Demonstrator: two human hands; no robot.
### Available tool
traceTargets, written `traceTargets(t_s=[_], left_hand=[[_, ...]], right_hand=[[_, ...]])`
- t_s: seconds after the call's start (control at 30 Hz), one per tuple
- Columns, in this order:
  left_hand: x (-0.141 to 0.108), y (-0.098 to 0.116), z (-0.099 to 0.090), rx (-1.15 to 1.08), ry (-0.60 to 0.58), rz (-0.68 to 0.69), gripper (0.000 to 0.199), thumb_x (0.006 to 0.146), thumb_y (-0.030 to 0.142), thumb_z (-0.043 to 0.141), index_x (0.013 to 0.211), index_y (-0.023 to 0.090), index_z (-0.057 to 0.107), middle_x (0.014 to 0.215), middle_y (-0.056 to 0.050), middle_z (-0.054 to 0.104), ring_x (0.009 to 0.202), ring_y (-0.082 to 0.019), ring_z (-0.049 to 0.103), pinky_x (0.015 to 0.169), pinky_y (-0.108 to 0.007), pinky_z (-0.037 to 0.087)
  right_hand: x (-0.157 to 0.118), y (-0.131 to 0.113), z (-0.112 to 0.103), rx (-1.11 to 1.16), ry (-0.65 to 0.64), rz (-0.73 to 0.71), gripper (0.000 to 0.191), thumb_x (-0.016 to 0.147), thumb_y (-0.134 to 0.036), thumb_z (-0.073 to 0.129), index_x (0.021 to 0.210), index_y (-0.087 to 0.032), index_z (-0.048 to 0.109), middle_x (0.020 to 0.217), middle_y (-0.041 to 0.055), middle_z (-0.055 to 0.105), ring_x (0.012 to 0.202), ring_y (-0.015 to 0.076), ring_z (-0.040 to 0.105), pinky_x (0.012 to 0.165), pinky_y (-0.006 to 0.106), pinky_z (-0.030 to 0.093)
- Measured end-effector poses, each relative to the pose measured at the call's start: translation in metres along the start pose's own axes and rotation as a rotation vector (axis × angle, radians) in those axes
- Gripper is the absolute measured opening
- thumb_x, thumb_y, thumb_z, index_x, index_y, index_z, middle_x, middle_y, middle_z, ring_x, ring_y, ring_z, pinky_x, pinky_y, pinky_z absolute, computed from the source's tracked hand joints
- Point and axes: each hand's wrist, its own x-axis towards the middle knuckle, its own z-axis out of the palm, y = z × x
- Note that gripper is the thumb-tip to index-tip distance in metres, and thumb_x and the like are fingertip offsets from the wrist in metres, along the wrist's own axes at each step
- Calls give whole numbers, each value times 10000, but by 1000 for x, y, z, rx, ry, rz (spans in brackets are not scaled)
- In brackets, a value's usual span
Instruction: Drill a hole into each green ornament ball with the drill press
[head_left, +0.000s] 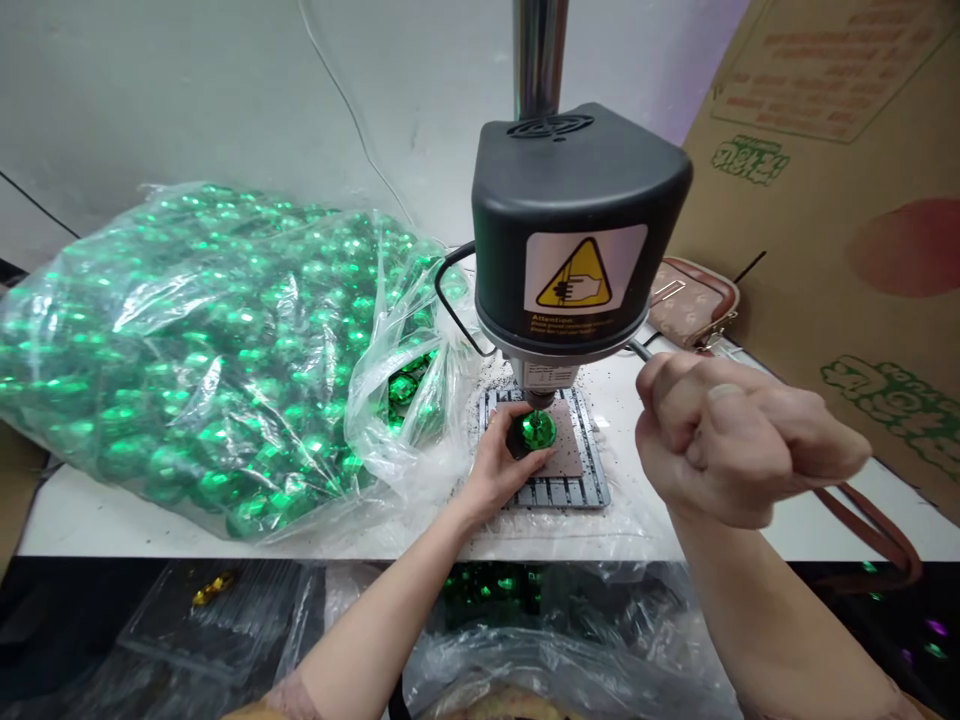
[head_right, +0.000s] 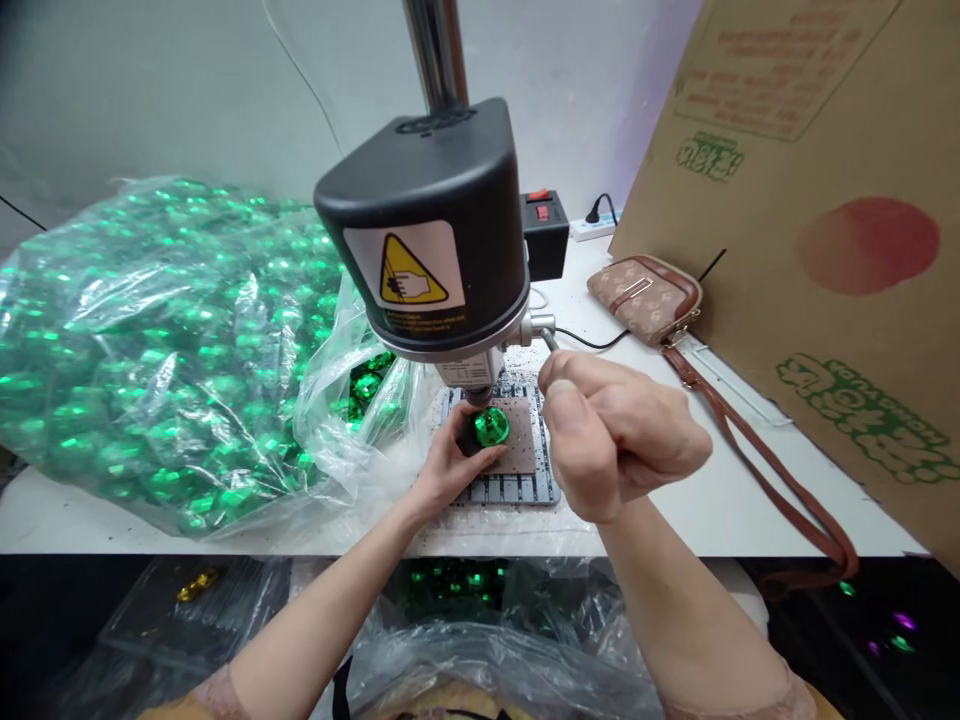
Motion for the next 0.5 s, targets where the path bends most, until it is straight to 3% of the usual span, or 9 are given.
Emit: traceTargets(t_s=[0.23, 0.4, 0.5], left_hand=[[-1, 1, 0, -8, -5, 8, 484, 815, 333, 881, 1214, 244, 622, 1195, -59, 672, 1129, -255, 648, 1020, -416, 525], [-2, 2, 0, -14, 5, -7, 512, 818, 365, 883, 1237, 244, 617, 1198, -59, 676, 1126, -255, 657, 1016, -418, 536], [-2, 1, 0, -12, 9, -7, 519, 812, 360, 886, 1243, 243, 622, 1215, -62, 683, 1136, -258, 661, 1021, -421, 539]], right_hand=[[-12, 11, -11, -12, -59, -98, 449, 768, -60, 568, 585, -184, 178, 513, -61, 270, 391, 60, 215, 435, 335, 186], [-20, 18, -14, 13, -45, -153, 437, 787, -121, 574, 542, -191, 219, 454, -63, 303, 343, 64, 218, 410, 331, 178], [-15, 8, -9, 20, -40, -103, 466, 779, -112, 595, 535, -181, 204, 451, -62, 268, 359, 56, 206, 429, 327, 180]])
